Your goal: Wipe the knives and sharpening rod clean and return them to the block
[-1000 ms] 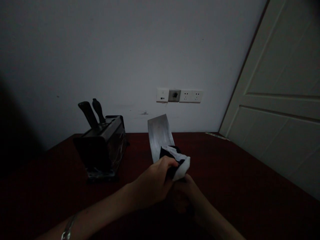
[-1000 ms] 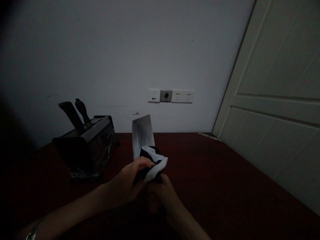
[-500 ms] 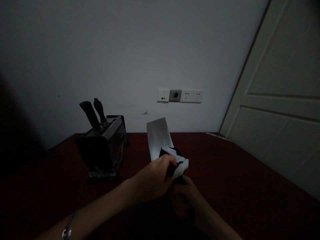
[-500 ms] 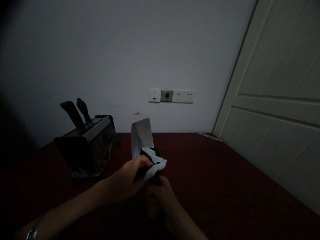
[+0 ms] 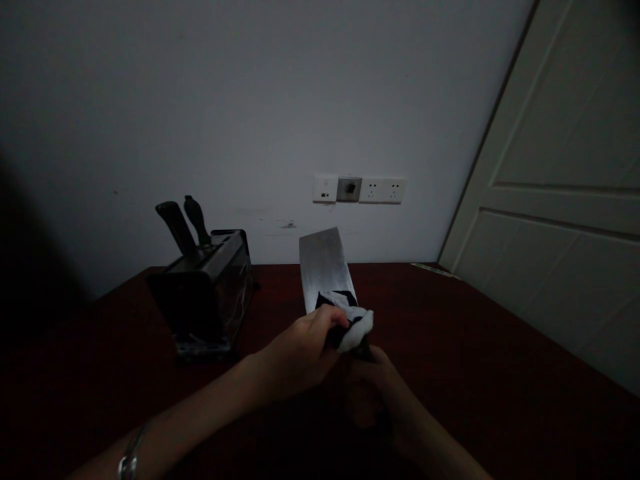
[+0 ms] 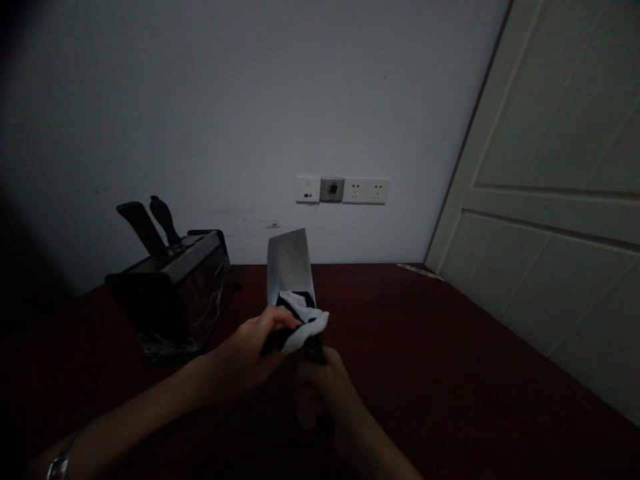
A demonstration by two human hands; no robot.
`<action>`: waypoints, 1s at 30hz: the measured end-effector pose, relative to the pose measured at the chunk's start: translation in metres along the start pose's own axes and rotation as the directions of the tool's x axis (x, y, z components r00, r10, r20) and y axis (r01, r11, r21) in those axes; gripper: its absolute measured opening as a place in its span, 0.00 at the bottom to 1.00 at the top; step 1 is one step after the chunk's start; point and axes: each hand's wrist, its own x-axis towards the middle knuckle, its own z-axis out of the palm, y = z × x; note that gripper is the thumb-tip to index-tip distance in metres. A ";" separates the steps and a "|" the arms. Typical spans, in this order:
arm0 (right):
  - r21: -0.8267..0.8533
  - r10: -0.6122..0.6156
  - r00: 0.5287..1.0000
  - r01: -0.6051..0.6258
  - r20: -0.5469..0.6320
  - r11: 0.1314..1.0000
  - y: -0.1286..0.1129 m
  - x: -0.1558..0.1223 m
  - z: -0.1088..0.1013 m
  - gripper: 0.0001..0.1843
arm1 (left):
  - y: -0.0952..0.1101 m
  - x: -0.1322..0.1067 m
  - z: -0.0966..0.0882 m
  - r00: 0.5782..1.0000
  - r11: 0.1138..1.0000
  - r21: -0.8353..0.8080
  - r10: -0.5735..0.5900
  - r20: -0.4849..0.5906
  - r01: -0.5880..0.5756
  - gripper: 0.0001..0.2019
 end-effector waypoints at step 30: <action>0.006 -0.005 0.996 0.004 0.089 1.000 0.005 -0.006 0.004 0.10 | 0.010 0.002 -0.049 0.952 0.999 0.047 0.025 -0.304 -0.011 0.13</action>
